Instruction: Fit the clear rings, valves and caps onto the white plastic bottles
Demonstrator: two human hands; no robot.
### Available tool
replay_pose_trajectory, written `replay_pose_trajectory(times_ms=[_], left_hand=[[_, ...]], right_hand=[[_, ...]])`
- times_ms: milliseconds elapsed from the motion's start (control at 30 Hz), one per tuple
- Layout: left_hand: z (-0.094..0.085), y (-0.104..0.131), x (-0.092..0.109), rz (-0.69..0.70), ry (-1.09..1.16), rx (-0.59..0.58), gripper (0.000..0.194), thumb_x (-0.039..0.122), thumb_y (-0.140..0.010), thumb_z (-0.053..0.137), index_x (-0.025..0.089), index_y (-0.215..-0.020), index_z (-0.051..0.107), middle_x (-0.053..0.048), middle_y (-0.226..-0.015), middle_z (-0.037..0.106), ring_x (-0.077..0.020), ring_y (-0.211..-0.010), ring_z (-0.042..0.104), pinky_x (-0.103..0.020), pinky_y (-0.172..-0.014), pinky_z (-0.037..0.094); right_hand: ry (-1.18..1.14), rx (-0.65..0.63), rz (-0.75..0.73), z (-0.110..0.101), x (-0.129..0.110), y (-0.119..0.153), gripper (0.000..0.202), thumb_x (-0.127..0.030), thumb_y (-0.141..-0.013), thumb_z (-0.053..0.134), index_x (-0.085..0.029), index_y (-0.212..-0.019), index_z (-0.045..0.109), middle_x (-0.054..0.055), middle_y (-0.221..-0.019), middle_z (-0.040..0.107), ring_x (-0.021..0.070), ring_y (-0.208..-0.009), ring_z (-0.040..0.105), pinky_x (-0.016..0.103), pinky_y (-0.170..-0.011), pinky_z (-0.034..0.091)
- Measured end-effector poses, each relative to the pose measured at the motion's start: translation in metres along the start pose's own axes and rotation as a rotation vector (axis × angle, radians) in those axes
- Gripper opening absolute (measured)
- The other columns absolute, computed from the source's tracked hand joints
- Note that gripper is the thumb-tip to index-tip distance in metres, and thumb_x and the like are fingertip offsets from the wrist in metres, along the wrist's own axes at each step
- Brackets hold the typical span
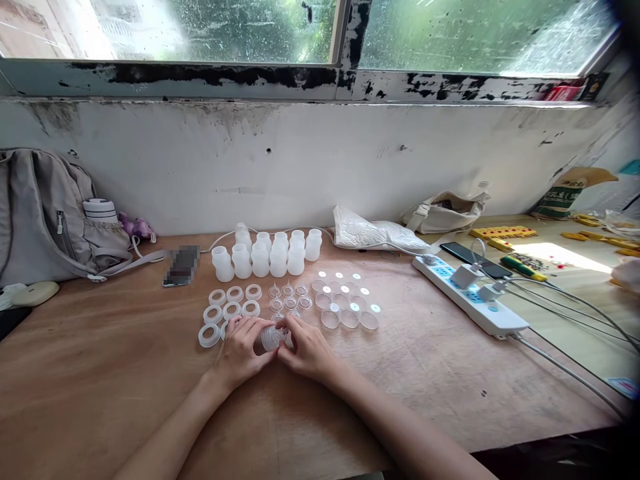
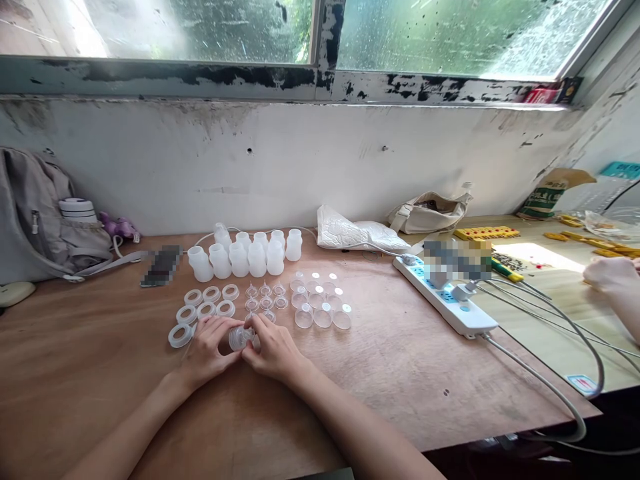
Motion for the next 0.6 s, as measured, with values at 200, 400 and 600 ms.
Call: replay_pose_trajectory(times_ms=[200,400,600], left_hand=[[0.0,0.001,0.0,0.014,-0.009,-0.003,0.027,0.032,-0.073,0.055,0.022,-0.098,0.056,-0.003,-0.092,0.065,-0.0208,-0.089,0.057,-0.038,-0.084,0.035],[-0.006,0.001,-0.011,-0.016,-0.054,0.037,0.029,0.038,-0.073,0.056,0.022,-0.097,0.055,-0.004,-0.093,0.064,-0.0219,-0.088,0.057,-0.038,-0.083,0.036],[-0.007,0.001,-0.017,-0.063,-0.071,0.024,0.034,0.043,-0.071,0.057,0.02,-0.095,0.051,-0.004,-0.091,0.062,-0.0222,-0.085,0.055,-0.037,-0.08,0.036]], right_hand=[[0.005,-0.002,-0.015,-0.004,-0.003,0.0,0.026,-0.015,-0.068,0.045,-0.018,-0.094,0.046,0.003,-0.084,0.055,0.01,-0.057,0.046,0.021,-0.057,0.036],[0.012,0.06,0.011,-0.017,-0.003,-0.001,0.02,-0.016,-0.071,0.044,-0.018,-0.09,0.046,0.003,-0.083,0.054,0.0127,-0.067,0.05,0.022,-0.059,0.037],[0.136,0.193,0.218,-0.025,0.015,-0.002,0.017,-0.025,-0.078,0.044,-0.018,-0.092,0.047,0.002,-0.077,0.054,0.014,-0.067,0.053,0.023,-0.059,0.038]])
Point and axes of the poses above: each hand's wrist, its own y-axis away from the middle knuckle, its own z-axis out of the palm, x = y × z, the point moved 6 cm from there along -y, towards the middle knuckle
